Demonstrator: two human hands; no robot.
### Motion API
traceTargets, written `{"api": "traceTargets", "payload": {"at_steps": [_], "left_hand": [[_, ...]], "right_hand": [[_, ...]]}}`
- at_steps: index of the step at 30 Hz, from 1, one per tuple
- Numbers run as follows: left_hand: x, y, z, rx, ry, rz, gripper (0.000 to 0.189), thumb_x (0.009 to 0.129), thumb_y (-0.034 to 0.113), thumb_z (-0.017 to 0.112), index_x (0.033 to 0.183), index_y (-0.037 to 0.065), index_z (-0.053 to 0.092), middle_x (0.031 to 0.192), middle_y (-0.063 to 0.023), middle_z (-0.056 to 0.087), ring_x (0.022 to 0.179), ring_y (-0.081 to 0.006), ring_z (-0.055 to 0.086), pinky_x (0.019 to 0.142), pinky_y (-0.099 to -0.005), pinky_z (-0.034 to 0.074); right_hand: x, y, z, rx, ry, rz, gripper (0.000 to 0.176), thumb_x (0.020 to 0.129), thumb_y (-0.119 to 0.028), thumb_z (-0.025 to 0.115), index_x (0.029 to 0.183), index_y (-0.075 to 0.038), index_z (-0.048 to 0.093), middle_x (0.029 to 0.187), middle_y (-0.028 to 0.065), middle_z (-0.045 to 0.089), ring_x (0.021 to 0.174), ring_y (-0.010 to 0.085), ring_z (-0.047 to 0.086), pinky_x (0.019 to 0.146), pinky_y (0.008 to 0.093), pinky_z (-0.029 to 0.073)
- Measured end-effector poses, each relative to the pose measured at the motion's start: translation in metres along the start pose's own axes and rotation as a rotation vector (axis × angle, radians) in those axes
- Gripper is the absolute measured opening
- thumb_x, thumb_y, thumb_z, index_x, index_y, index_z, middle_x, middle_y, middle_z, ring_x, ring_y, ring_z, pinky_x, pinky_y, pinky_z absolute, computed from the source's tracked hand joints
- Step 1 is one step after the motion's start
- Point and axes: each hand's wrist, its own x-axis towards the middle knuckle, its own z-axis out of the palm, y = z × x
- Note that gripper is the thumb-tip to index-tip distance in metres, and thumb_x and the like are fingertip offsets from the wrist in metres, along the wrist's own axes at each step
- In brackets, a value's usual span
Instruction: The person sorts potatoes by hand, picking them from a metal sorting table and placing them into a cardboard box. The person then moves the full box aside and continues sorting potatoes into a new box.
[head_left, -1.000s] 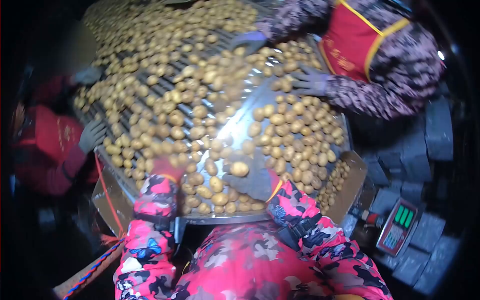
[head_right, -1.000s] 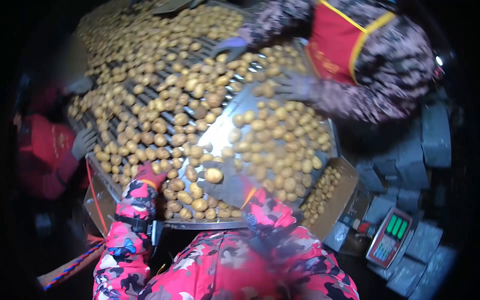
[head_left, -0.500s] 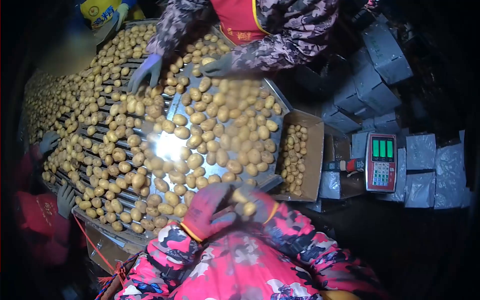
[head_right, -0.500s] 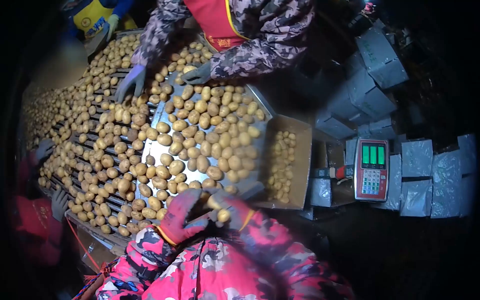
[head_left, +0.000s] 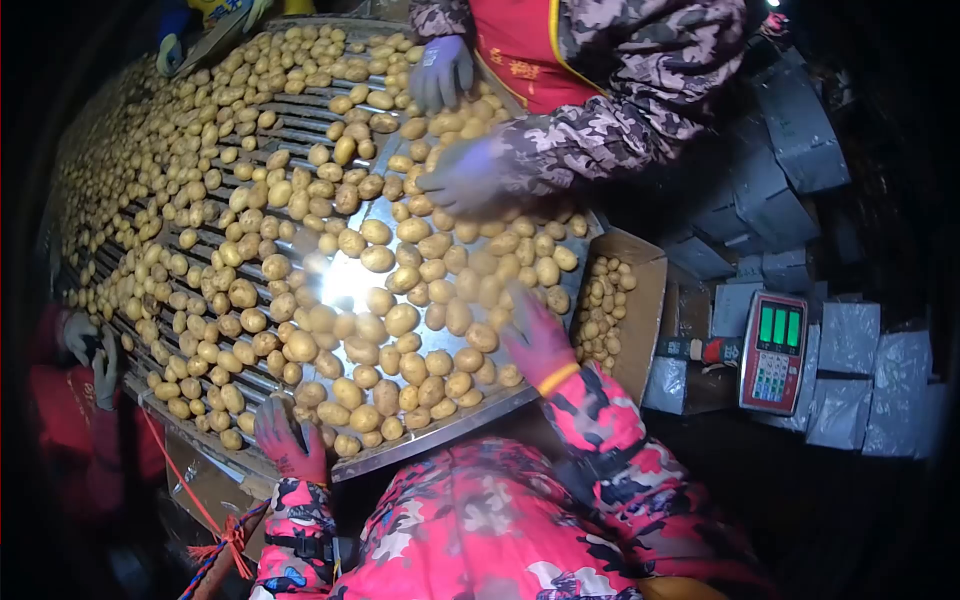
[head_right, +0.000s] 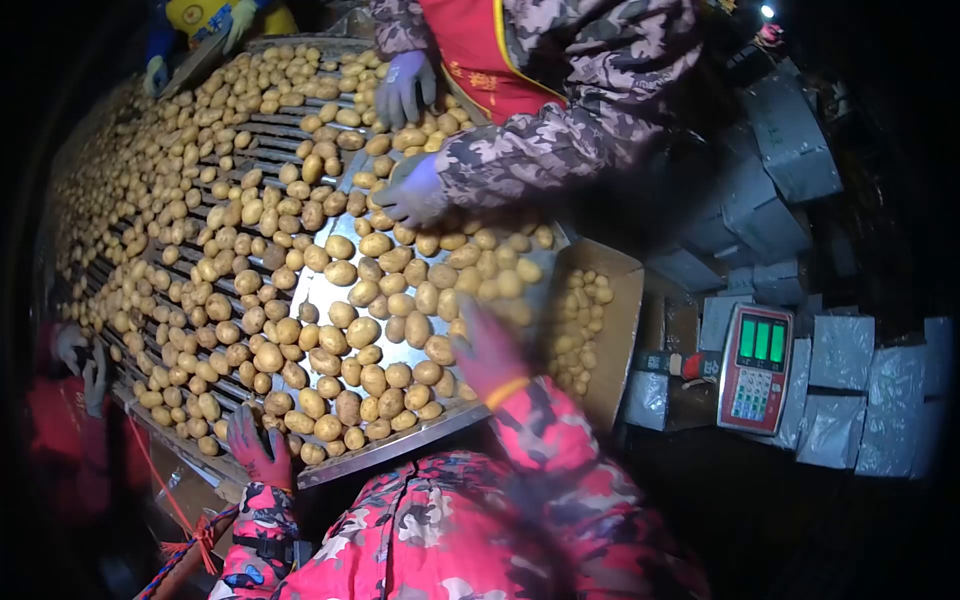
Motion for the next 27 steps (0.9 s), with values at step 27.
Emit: {"api": "traceTargets", "payload": {"at_steps": [27], "left_hand": [[0.008,0.003,-0.003,-0.046,-0.026,-0.077,0.052,0.083,0.015,0.060,0.133,0.002,0.052,0.136,-0.0232,0.050,0.128,-0.0432,0.043,0.110,-0.0579,0.027]], "right_hand": [[0.081,-0.055,0.106,-0.500,-0.236,-0.031,0.064,0.074,-0.041,0.077,0.131,-0.022,0.054,0.133,0.0193,0.044,0.114,0.0375,0.054,0.091,0.0473,0.050]]}}
